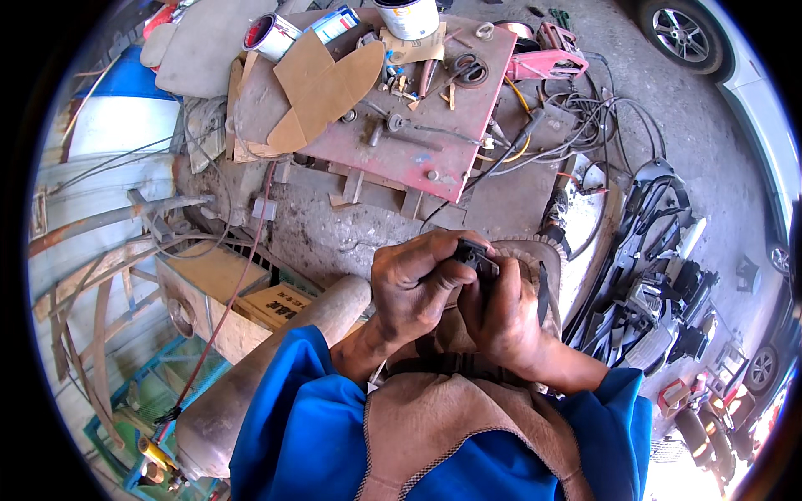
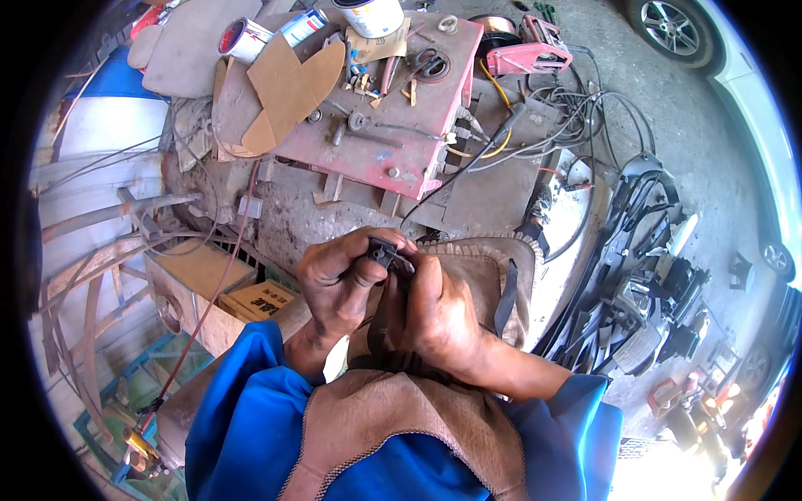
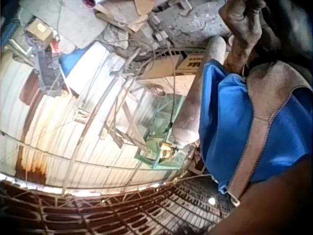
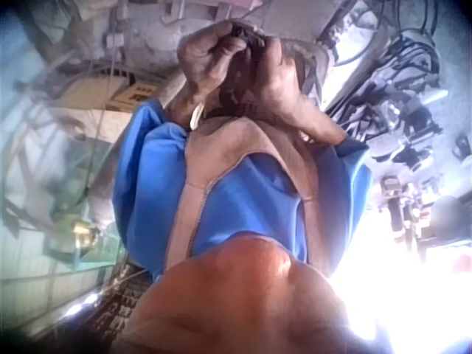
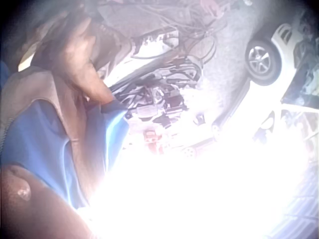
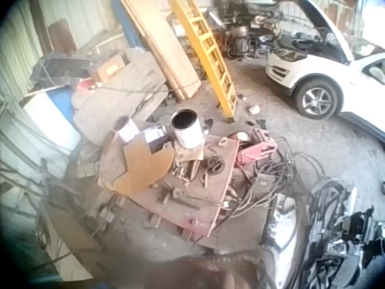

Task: The person manipulates a small black plastic component and its wire connector by hand and then attaches them to the front fender of a car.

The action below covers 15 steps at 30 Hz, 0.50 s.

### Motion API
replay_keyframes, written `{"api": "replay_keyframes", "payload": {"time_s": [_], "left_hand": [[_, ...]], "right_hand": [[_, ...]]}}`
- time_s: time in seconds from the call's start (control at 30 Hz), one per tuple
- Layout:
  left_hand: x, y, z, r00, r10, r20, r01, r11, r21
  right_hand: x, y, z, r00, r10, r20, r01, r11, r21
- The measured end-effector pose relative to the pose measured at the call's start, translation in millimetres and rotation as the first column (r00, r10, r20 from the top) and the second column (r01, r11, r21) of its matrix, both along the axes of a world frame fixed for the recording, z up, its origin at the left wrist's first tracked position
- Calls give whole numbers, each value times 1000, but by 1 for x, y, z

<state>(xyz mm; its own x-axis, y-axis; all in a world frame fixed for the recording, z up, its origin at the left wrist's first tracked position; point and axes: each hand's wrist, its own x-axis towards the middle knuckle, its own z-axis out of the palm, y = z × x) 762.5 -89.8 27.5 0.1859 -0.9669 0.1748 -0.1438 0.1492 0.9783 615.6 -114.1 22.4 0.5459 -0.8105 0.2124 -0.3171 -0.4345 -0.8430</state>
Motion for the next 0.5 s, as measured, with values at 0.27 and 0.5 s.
{"api": "replay_keyframes", "payload": {"time_s": [0.27, 0.5], "left_hand": [[5, 2, 0, 1000, -29, 10, 29, 999, 13], [4, -4, 11, 999, -26, 47, 34, 983, -180]], "right_hand": [[-14, -10, 4, 989, 119, -87, -124, 991, -55], [-11, -13, 15, 999, 42, 10, -38, 972, -231]]}}
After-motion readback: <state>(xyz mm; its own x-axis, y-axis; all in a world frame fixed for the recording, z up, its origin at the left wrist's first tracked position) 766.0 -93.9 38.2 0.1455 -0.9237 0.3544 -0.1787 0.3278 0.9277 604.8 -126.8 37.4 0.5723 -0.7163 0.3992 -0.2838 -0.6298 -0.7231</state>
